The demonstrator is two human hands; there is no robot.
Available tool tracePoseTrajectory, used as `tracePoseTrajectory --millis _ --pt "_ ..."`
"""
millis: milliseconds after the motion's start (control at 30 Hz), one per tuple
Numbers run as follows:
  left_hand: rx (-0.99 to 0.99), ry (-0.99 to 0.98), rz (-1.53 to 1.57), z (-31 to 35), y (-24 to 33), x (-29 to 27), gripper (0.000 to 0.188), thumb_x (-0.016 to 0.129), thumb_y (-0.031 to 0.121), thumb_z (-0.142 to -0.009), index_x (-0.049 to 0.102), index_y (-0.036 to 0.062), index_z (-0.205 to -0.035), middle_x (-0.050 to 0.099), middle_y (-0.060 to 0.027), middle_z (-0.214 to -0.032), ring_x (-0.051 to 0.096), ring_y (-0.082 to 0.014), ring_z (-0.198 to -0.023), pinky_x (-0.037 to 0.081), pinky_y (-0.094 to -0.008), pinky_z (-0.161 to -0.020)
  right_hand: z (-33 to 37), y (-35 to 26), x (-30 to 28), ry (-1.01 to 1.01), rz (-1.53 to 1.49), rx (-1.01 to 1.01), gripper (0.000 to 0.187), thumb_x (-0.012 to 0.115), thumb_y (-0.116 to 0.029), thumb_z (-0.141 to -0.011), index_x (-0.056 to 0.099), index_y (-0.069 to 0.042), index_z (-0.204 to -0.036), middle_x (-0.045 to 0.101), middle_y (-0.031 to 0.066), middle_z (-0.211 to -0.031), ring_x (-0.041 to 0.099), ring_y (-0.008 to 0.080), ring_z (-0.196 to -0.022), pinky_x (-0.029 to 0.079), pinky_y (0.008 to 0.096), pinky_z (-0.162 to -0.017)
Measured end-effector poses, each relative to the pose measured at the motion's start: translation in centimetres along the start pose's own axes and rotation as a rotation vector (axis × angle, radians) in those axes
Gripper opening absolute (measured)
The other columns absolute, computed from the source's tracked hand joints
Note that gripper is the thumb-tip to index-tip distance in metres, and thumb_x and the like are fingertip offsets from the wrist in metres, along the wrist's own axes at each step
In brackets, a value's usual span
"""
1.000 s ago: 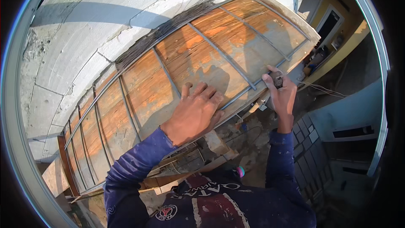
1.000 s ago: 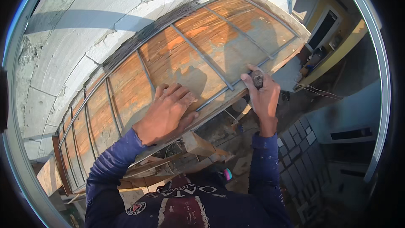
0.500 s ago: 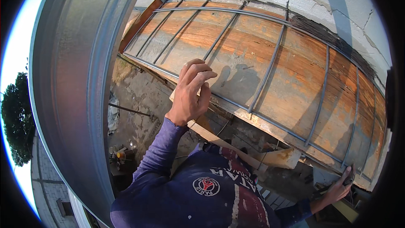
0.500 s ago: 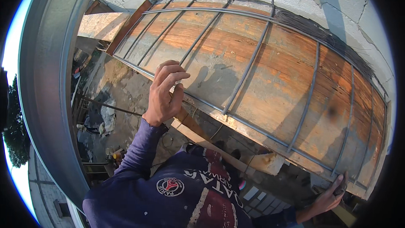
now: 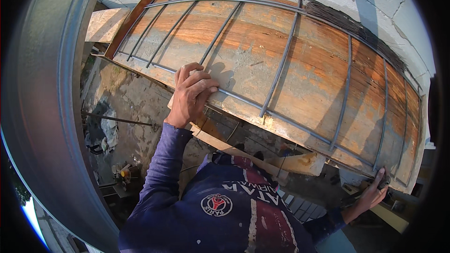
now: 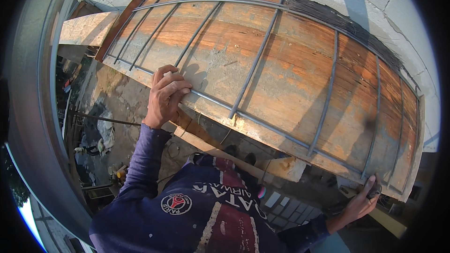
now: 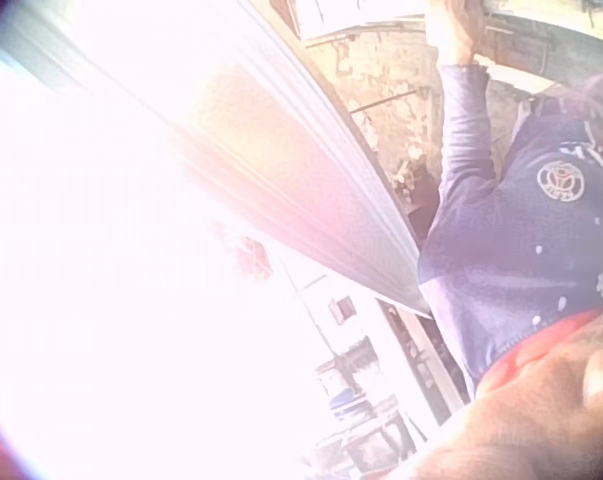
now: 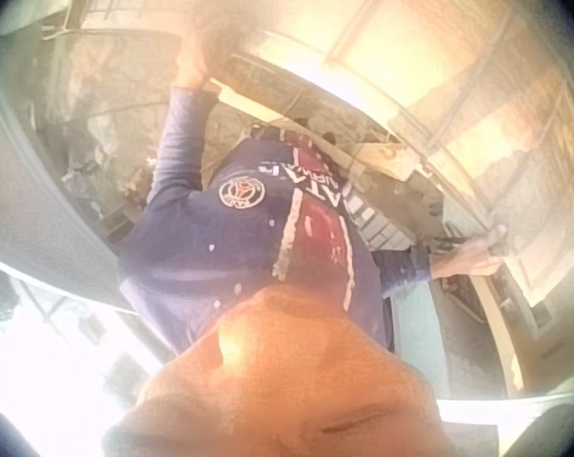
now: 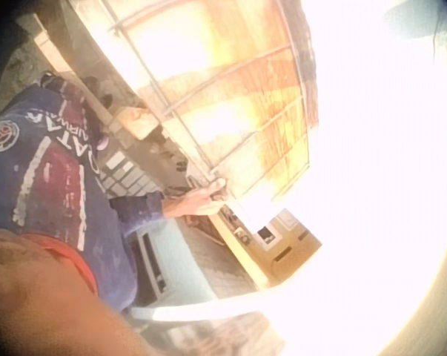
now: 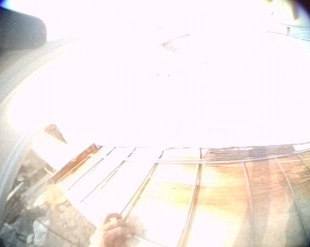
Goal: The recorder uses wire to tie together rebar rods on a wooden form to create a reinforced mesh.
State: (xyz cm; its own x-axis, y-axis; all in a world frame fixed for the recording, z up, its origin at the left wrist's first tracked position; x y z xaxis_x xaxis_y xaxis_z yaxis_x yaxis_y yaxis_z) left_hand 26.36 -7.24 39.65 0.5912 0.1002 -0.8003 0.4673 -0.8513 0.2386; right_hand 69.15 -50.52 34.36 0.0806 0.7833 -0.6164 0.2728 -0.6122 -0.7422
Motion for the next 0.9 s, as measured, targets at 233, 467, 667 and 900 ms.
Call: tracePoseTrajectory --millis 233,467,667,900 --pt "0.020 -0.019 0.104 -0.4 -0.3 -0.1 0.019 0.081 0.006 -0.079 0.074 0.0052 -0.096 0.068 -0.0086 -0.096 0.064 -0.0314 -0.104 0.050 -0.0434 -0.093 -0.1 1.4 0.3 -0.048 -0.259 -0.088 0.050 0.070 -0.032 -0.103 0.065 0.008 -0.132 0.069 0.0126 -0.128 0.061 0.0210 -0.114 0.047 0.0362 -0.101" --pt "0.008 -0.025 0.117 0.1 0.0 0.1 0.016 0.078 0.004 -0.081 0.070 0.0047 -0.095 0.067 -0.0090 -0.097 0.062 -0.0330 -0.102 0.050 -0.0440 -0.092 -0.8 0.8 0.0 -0.005 0.103 -0.096 0.046 0.069 -0.037 -0.102 0.071 0.002 -0.126 0.070 0.0121 -0.119 0.062 0.0225 -0.108 0.048 0.0367 -0.098" --pt "0.017 -0.005 0.100 0.2 -0.3 0.1 0.016 0.077 0.002 -0.081 0.069 0.0026 -0.094 0.066 -0.0108 -0.096 0.063 -0.0343 -0.099 0.051 -0.0439 -0.088 -0.3 0.4 0.6 0.054 0.116 -0.033 0.048 0.067 -0.044 -0.102 0.072 -0.001 -0.123 0.071 0.0142 -0.117 0.064 0.0266 -0.104 0.052 0.0383 -0.089" --pt "0.005 -0.050 0.123 0.0 0.3 -0.6 0.020 0.080 0.006 -0.080 0.073 0.0029 -0.099 0.066 -0.0102 -0.097 0.063 -0.0331 -0.102 0.051 -0.0442 -0.089 0.3 -0.5 0.6 -0.028 0.015 -0.107 0.049 0.067 -0.040 -0.103 0.069 -0.001 -0.133 0.070 0.0128 -0.126 0.064 0.0225 -0.108 0.054 0.0372 -0.088"
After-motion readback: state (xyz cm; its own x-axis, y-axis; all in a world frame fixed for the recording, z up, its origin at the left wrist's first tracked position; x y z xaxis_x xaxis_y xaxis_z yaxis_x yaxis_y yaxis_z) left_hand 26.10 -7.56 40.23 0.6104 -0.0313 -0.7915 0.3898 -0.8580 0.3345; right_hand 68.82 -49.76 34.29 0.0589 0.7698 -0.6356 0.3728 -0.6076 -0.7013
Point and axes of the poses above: each hand's wrist, its own z-axis away from the middle knuckle, its own x-axis out of the palm, y = z × x, the point moved 6 cm from there along -z, towards the middle knuckle
